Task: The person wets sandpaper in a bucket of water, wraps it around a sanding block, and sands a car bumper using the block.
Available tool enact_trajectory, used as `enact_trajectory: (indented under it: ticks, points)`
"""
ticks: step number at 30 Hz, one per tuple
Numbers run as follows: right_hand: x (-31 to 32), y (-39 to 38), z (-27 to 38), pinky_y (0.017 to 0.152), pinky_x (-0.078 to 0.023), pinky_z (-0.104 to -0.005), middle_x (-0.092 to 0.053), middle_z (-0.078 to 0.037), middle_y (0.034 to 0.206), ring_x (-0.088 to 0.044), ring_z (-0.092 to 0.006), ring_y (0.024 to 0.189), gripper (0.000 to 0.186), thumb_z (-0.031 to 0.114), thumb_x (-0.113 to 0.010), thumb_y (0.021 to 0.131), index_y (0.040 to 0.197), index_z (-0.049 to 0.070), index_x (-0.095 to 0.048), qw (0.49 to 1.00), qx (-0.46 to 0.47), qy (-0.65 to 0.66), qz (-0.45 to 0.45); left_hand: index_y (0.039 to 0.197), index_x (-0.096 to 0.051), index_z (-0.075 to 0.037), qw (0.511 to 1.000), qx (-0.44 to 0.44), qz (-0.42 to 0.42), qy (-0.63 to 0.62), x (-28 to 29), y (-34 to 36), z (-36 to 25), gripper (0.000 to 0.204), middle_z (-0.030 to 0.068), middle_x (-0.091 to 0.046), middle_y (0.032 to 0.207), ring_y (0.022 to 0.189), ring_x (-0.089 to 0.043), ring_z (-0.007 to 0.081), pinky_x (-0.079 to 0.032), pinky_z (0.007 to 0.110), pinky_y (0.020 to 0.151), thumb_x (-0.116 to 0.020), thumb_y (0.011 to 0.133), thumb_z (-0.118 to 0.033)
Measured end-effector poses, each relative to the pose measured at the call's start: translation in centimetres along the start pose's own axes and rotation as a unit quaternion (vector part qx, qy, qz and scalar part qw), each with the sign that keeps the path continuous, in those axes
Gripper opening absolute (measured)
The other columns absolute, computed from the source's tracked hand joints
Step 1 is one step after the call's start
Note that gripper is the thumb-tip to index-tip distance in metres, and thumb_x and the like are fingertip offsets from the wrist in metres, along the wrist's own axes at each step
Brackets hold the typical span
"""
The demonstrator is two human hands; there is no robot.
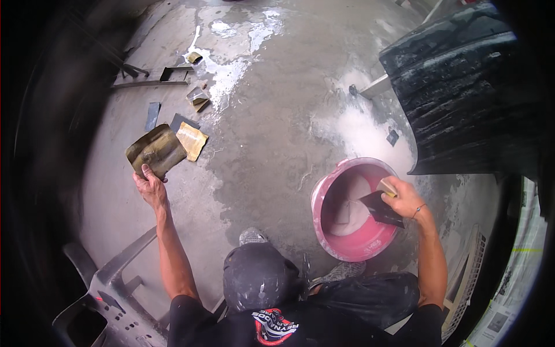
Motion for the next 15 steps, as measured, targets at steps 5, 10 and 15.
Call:
enact_trajectory:
  ticks: [5,10,15]
  points:
    - [8.0,-5.3,5.5,0.092,-0.05,-0.0322,-0.068,-0.007,0.108,-0.064,-0.0171,0.1,0.038,0.012,-0.07,0.09,0.125,-0.002,-0.061,0.946,0.091,0.306,-0.049,0.124,-0.051,0.001,0.998,0.004,0.021,-0.067,-1.3,-3.2,-0.7,0.039,0.0104,-0.067,0.098,0.073,-0.069,0.0168,-0.057,0.029,0.052,-0.059,0.106,-0.033]
    - [5.5,-3.3,5.8,0.092,-0.051,-0.036,-0.069,-0.015,0.112,-0.066,-0.0234,0.103,0.04,0.016,-0.072,0.092,0.126,-0.002,-0.06,0.973,0.146,0.18,0.008,0.134,-0.051,0.0,0.99,-0.04,0.087,-0.105,-1.0,-4.5,-3.5,0.039,0.0083,-0.068,0.103,0.072,-0.067,0.0137,-0.056,0.027,0.052,-0.058,0.106,-0.027]
    - [-1.4,-2.2,-0.9,0.097,-0.051,-0.0474,-0.067,-0.026,0.119,-0.064,-0.0432,0.111,0.047,0.028,-0.079,0.087,0.12,-0.002,-0.063,0.981,0.072,-0.072,-0.165,0.133,-0.055,-0.003,0.935,-0.125,0.275,-0.183,-2.6,-7.5,-13.7,0.033,0.0064,-0.07,0.104,0.069,-0.063,0.0108,-0.051,0.026,0.053,-0.058,0.107,-0.022]
Point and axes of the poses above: each hand's wrist, its own y-axis towards the middle knuckle, its own x-axis out of the back of the hand, z = x × y, the point moved 3 cm from there along y, towards the middle knuckle
